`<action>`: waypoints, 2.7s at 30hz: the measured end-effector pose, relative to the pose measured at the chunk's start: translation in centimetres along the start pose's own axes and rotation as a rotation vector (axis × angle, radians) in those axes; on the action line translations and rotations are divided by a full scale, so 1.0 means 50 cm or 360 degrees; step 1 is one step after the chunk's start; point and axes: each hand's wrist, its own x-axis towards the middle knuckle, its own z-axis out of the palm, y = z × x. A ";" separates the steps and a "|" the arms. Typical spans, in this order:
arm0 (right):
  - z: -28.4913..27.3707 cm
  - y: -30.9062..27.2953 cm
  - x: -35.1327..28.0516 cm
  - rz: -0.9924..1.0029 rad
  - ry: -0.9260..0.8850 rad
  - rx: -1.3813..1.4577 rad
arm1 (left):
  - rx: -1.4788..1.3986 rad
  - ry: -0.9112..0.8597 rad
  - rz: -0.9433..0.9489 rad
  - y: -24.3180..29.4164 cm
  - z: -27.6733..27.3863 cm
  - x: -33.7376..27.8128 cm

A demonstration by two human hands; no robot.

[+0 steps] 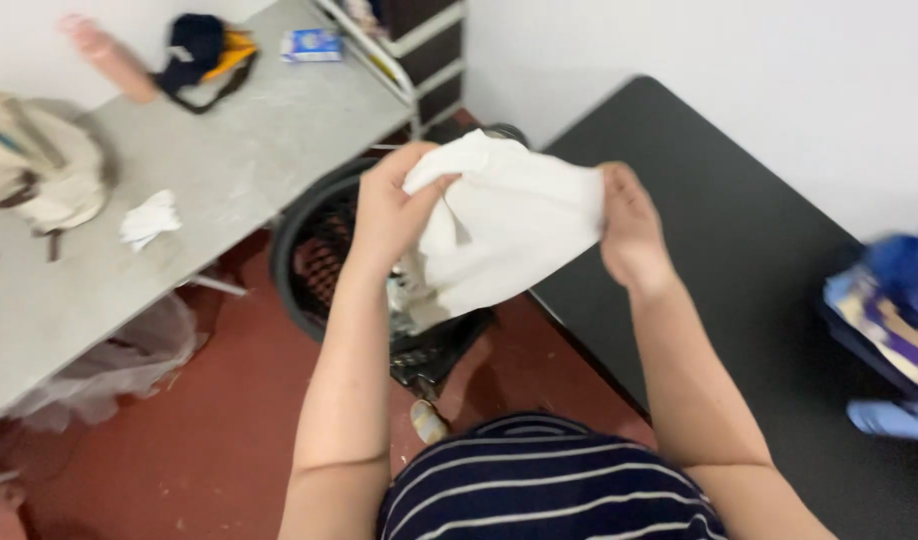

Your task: The person retrieves a white garment and a plaid shirt from a laundry basket, sprays each with a spray bottle, and folds them on a black table. The folded items are placed on a stack of other folded clothes.

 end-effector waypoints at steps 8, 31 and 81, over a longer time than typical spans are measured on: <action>-0.367 -0.059 -0.093 -0.0162 -0.0106 -0.1037 | -0.0095 -0.0217 0.0207 0.101 0.252 0.068; -0.897 -0.042 -0.378 0.0040 0.0629 -0.2089 | 0.0673 -0.0486 0.1091 0.246 0.764 0.095; -1.147 0.454 -0.485 0.0270 0.1889 -0.0742 | 0.0984 -0.1770 0.0073 -0.263 0.901 -0.179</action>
